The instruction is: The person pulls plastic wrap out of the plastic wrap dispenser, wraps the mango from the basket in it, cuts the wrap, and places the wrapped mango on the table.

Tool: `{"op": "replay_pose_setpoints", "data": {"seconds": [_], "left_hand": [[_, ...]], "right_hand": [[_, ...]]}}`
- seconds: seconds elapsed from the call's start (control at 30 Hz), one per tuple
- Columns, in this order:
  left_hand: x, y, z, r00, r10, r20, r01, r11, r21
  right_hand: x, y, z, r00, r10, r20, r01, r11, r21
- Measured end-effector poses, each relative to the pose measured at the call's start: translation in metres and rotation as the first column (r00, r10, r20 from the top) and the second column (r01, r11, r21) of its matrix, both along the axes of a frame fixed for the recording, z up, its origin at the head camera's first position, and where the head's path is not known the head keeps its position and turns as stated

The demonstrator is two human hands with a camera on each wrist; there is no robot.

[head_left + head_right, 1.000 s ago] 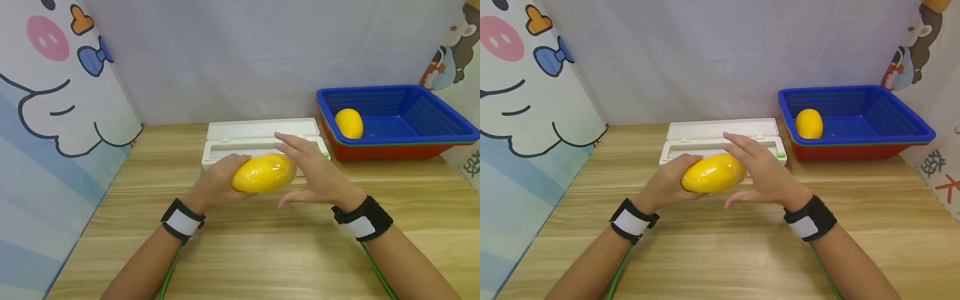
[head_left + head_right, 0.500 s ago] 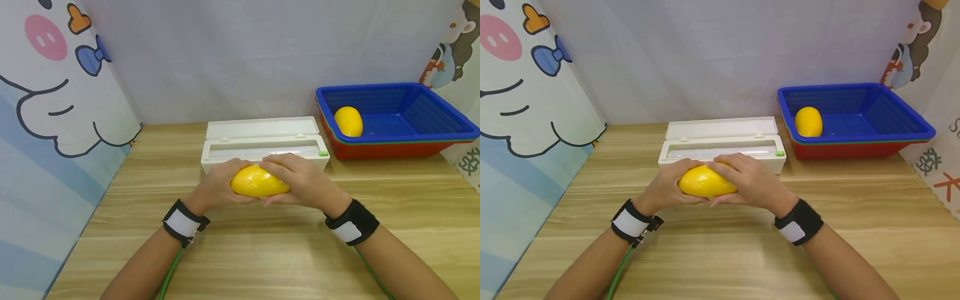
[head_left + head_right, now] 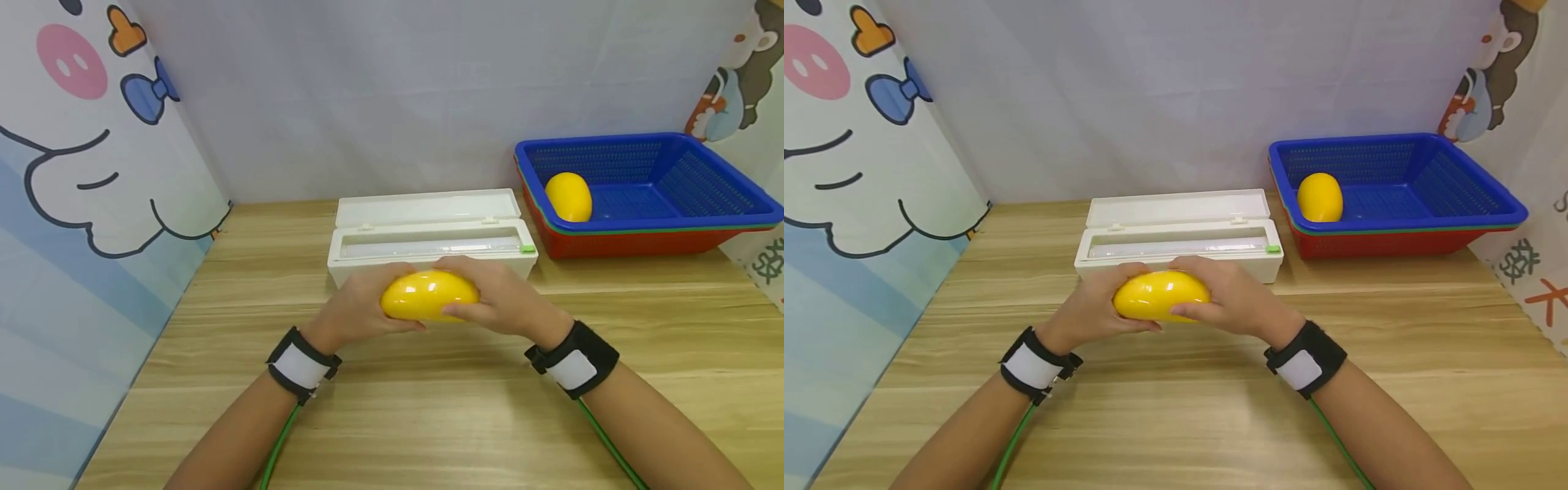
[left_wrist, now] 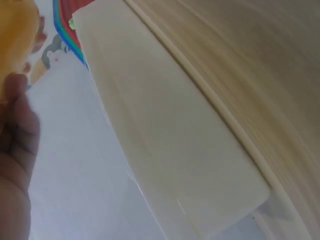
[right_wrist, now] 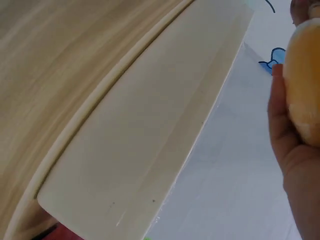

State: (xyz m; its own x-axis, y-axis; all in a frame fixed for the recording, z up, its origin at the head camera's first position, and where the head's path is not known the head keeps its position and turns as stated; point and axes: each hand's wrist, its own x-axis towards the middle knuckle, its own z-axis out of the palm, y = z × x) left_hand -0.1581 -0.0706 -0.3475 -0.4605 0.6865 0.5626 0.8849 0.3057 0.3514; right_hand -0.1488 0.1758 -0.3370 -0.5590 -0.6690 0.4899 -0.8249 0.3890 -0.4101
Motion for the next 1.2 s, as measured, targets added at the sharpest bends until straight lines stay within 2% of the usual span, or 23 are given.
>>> {"op": "replay_pose_setpoints", "data": {"seconds": [0.07,0.2,0.37,0.43,0.5,0.6,0.67,0.73,0.83,0.93,1.1,1.2], "left_hand": [[-0.001,0.002,0.000,1.000,0.018,0.001,-0.018,0.998,-0.058],[-0.001,0.006,-0.003,0.999,0.031,-0.015,-0.033,0.987,-0.157],[0.004,0.009,-0.007,0.998,0.048,0.046,-0.037,0.974,-0.225],[0.008,0.009,-0.008,0.994,0.073,0.085,-0.049,0.966,-0.255],[0.011,0.009,-0.009,0.989,0.107,0.102,-0.073,0.953,-0.292],[0.015,0.008,-0.011,0.982,0.147,0.122,-0.096,0.932,-0.349],[0.016,0.008,-0.014,0.980,0.160,0.121,-0.103,0.918,-0.382],[0.017,0.008,-0.016,0.980,0.173,0.101,-0.117,0.903,-0.413],[0.018,0.009,-0.020,0.981,0.185,0.060,-0.140,0.886,-0.443],[0.019,0.010,-0.022,0.983,0.182,0.036,-0.144,0.870,-0.471],[0.019,0.011,-0.025,0.990,0.137,0.037,-0.100,0.860,-0.501],[0.019,0.011,-0.025,0.985,0.156,0.076,-0.097,0.857,-0.505]], "right_hand": [[-0.001,0.001,-0.001,0.990,-0.045,0.137,0.045,0.999,0.007],[-0.002,0.002,-0.004,0.925,-0.122,0.360,0.120,0.992,0.028],[-0.003,0.002,-0.008,0.851,-0.125,0.510,0.091,0.992,0.091],[-0.002,0.001,-0.009,0.836,-0.127,0.534,0.071,0.990,0.124],[-0.001,-0.001,-0.009,0.844,-0.119,0.524,0.042,0.987,0.156],[0.001,-0.002,-0.009,0.880,-0.110,0.462,0.003,0.974,0.227],[0.002,-0.002,-0.009,0.901,-0.096,0.423,-0.028,0.960,0.278],[0.004,-0.003,-0.010,0.910,-0.097,0.403,-0.043,0.945,0.325],[0.005,-0.003,-0.010,0.911,-0.110,0.398,-0.048,0.929,0.366],[0.007,-0.004,-0.010,0.901,-0.126,0.416,-0.048,0.922,0.383],[0.009,-0.005,-0.010,0.884,-0.135,0.447,-0.060,0.916,0.396],[0.010,-0.003,-0.011,0.884,-0.145,0.444,-0.055,0.912,0.408]]}}
